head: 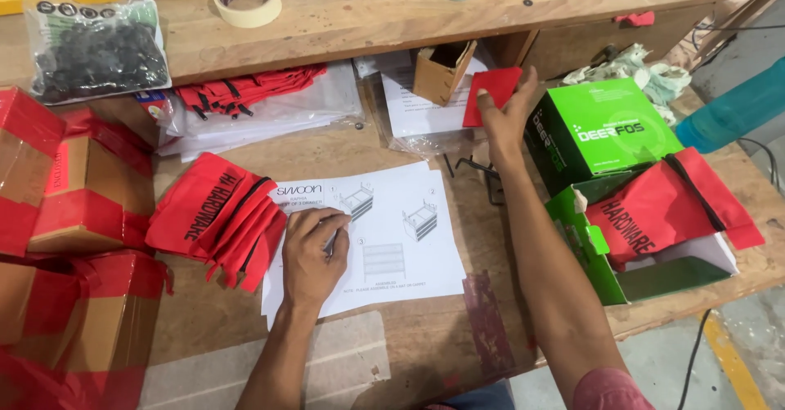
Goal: The person counts and arranges black hex keys and bolts on the workbench, places them into red zippered hardware pouches, and puts filled pouches into green product boxes on the table.
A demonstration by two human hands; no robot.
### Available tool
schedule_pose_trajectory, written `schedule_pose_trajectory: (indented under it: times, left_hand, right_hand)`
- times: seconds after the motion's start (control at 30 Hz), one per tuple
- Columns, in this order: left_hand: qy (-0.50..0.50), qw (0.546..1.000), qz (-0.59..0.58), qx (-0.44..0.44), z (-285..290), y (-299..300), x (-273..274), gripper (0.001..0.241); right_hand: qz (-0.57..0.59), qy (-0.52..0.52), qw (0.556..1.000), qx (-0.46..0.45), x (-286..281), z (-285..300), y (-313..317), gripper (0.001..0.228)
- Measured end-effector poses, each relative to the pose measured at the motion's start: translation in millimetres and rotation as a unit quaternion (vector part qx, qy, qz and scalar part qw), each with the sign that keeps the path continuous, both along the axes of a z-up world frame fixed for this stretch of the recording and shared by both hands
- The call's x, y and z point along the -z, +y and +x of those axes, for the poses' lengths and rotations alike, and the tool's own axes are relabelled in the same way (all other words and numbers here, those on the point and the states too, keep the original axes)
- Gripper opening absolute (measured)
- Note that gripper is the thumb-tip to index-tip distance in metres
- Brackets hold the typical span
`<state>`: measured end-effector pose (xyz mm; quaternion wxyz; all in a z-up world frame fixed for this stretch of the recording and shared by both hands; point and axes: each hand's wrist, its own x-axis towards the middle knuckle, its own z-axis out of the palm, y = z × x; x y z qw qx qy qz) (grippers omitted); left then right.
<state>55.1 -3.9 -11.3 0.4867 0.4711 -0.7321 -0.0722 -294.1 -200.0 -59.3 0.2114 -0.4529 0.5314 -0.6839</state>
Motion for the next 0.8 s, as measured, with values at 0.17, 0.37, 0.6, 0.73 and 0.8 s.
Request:
schedule_pose_trajectory:
  times: [0.17, 0.37, 0.6, 0.73, 0.8]
  left_hand:
    - [0.004, 1.0, 0.006, 0.011, -0.8, 1.7, 0.3, 0.022]
    - [0.002, 1.0, 0.003, 0.003, 0.1, 1.0, 5.7, 0.022]
    - [0.022, 1.0, 0.014, 0.003, 1.6, 2.4, 8.8, 0.022]
    - [0.03, 0.999, 0.018, -0.001, 2.2, 1.4, 8.7, 0.022]
    - [0.036, 0.999, 0.028, 0.009, 2.0, 1.9, 10.3, 0.024]
  right_hand:
    - [-0.021, 0.17, 0.985, -0.002, -0.3, 11.7, 29.2, 0.099]
    - [0.073, 0.515, 0.84, 0.155, -9.4, 19.1, 45.8, 0.071]
    - [0.113, 0.544, 0.829, 0.064, -8.6, 8.8, 46.7, 0.027]
    - [0.069, 0.548, 0.825, 0.117, -35.2, 20.0, 60.3, 0.011]
    - [-0.015, 0.586, 0.779, 0.223, -82.8, 49.3, 91.0, 0.011]
